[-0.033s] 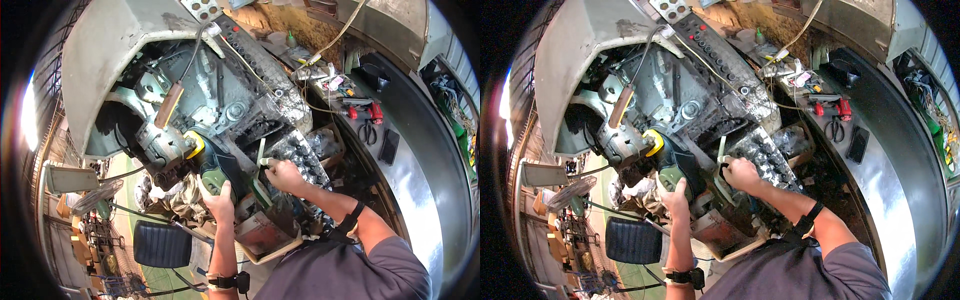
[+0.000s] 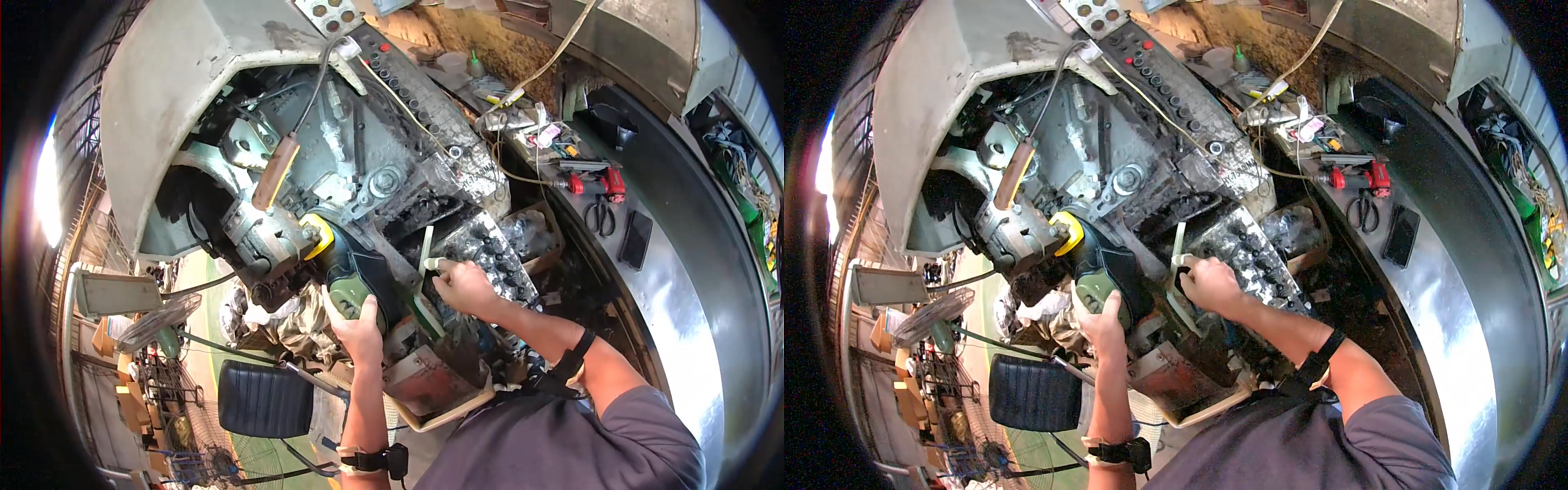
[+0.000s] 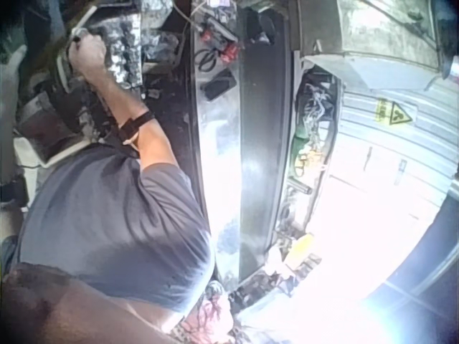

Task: Shaping and lasting a shoe upper using a specialized lasting machine.

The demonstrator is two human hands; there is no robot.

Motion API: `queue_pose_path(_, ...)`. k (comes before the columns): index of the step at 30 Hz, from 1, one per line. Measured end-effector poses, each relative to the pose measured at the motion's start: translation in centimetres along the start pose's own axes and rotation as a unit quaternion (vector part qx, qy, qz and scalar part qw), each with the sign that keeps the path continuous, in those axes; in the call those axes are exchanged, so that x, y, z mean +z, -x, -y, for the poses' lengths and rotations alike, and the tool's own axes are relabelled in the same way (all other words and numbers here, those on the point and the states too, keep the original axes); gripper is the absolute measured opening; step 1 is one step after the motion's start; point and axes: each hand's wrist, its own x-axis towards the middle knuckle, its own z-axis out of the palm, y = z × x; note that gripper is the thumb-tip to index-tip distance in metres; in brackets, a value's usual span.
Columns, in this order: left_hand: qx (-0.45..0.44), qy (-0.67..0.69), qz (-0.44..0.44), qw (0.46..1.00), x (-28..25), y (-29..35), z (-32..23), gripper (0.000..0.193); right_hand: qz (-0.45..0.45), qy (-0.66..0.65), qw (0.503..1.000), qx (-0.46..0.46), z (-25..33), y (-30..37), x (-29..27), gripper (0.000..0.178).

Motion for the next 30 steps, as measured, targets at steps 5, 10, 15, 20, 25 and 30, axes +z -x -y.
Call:
queue_pose_path(5, 0.004, -0.05, -0.02, 0.999, -0.1, 0.1, -0.1, 0.084, -0.004, -0.005, 1.0, 0.006, 0.6, 0.1, -0.1, 0.031)
queue_pose_path(10, 0.051, -0.054, -0.05, 0.996, 0.4, 0.0, 0.3, 0.083, 0.0, 0.022, 1.0, 0.013, 0.2, -0.1, -0.1, 0.027)
queue_pose_path(15, 0.039, -0.117, -0.024, 0.992, -0.6, -0.1, -0.6, 0.084, -0.028, 0.021, 0.999, -0.028, 0.4, 0.0, 0.2, 0.027)
queue_pose_path(20, 0.072, -0.136, -0.033, 0.988, -0.3, 0.1, -1.6, 0.078, -0.045, -0.029, 0.998, -0.038, 0.3, -0.1, 0.0, 0.026)
queue_pose_path(25, 0.214, -0.192, -0.046, 0.957, -1.1, -1.0, -0.1, 0.074, -0.018, 0.012, 1.0, -0.003, 1.1, -0.1, -0.3, 0.028)
queue_pose_path(30, 0.161, -0.114, 0.006, 0.98, -3.0, -3.0, 0.6, 0.036, -0.03, 0.024, 0.999, -0.012, 0.8, -0.2, -0.4, 0.027)
